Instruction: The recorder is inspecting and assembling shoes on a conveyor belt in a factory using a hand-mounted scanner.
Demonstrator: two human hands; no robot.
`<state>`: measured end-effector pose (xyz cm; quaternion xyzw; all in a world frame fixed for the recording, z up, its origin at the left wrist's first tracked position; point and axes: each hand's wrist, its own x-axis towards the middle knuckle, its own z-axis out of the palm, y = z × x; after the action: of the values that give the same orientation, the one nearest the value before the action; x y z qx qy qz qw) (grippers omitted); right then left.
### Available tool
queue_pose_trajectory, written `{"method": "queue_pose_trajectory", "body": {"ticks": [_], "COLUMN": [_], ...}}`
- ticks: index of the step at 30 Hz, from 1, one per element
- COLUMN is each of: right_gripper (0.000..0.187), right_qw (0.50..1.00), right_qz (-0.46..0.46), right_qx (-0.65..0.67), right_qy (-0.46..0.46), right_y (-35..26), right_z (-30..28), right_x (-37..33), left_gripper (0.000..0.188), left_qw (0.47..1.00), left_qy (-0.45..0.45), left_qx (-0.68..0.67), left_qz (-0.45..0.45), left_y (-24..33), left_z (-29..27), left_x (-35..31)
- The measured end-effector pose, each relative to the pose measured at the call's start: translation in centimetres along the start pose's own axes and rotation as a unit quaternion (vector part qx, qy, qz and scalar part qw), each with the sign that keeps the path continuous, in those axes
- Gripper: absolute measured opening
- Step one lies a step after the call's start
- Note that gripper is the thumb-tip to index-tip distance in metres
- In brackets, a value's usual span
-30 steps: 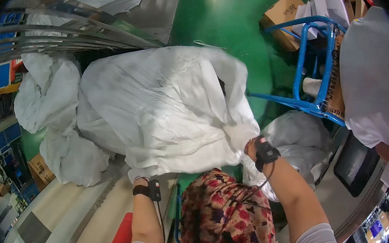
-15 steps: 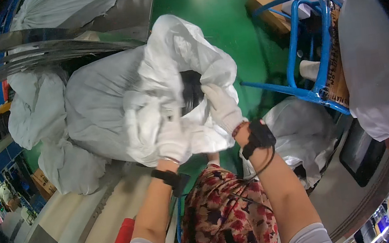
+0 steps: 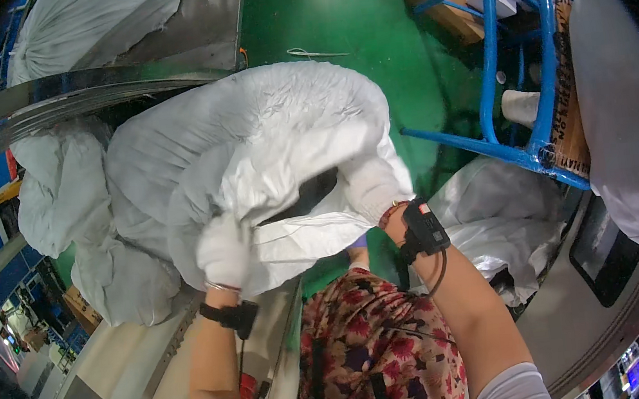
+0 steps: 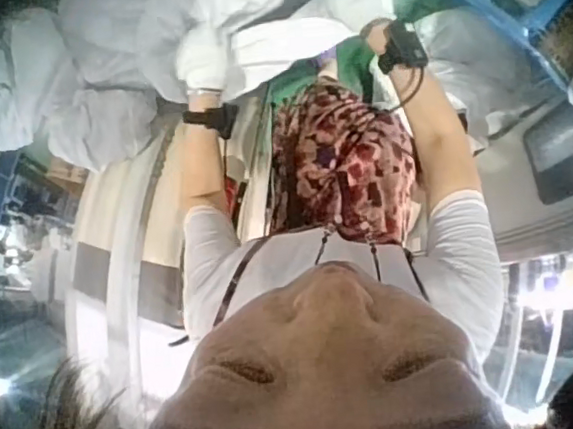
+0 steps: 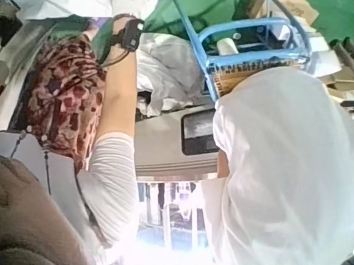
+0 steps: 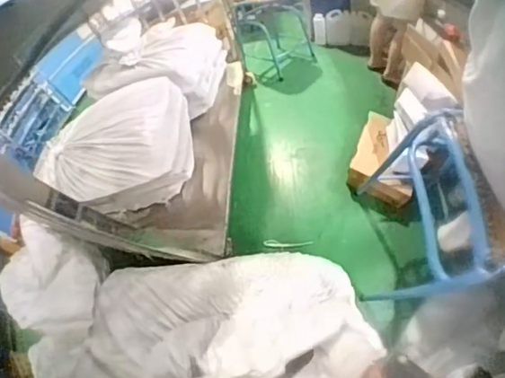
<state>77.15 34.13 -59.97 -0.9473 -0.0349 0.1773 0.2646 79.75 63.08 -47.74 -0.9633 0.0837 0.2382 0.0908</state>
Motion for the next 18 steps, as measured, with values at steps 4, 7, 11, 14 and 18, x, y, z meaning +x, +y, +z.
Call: {"method": "queue_pose_trajectory", "body": {"ticks": [4,7,11,14,18], "right_gripper": [0.036,0.041,0.042,0.042,0.042], "right_qw": [0.986,0.984,0.992,0.994,0.996], "right_qz": [0.074,0.137,0.108,0.092,0.074], "right_qx": [0.147,0.106,0.07,0.056,0.041], "right_qy": [0.018,-0.033,-0.014,-0.014,-0.015], "right_y": [-3.7,-2.0,-0.3,0.0,-1.4], "right_z": [-1.8,-0.1,1.6,2.7,4.0], "right_x": [4.2,6.2,7.0,5.6,5.1], "left_gripper": [0.023,0.03,0.051,0.069,0.075], "left_qw": [0.985,0.972,0.921,0.884,0.783], "left_qy": [0.076,0.013,-0.121,-0.166,-0.04], "left_qx": [-0.116,-0.22,-0.256,-0.346,-0.493], "left_qz": [0.103,-0.083,-0.269,-0.266,-0.378], "left_y": [6.2,5.8,2.7,1.2,-0.2], "left_z": [-1.6,0.1,2.9,4.5,9.2], "left_x": [1.3,1.7,0.2,0.7,2.6]}}
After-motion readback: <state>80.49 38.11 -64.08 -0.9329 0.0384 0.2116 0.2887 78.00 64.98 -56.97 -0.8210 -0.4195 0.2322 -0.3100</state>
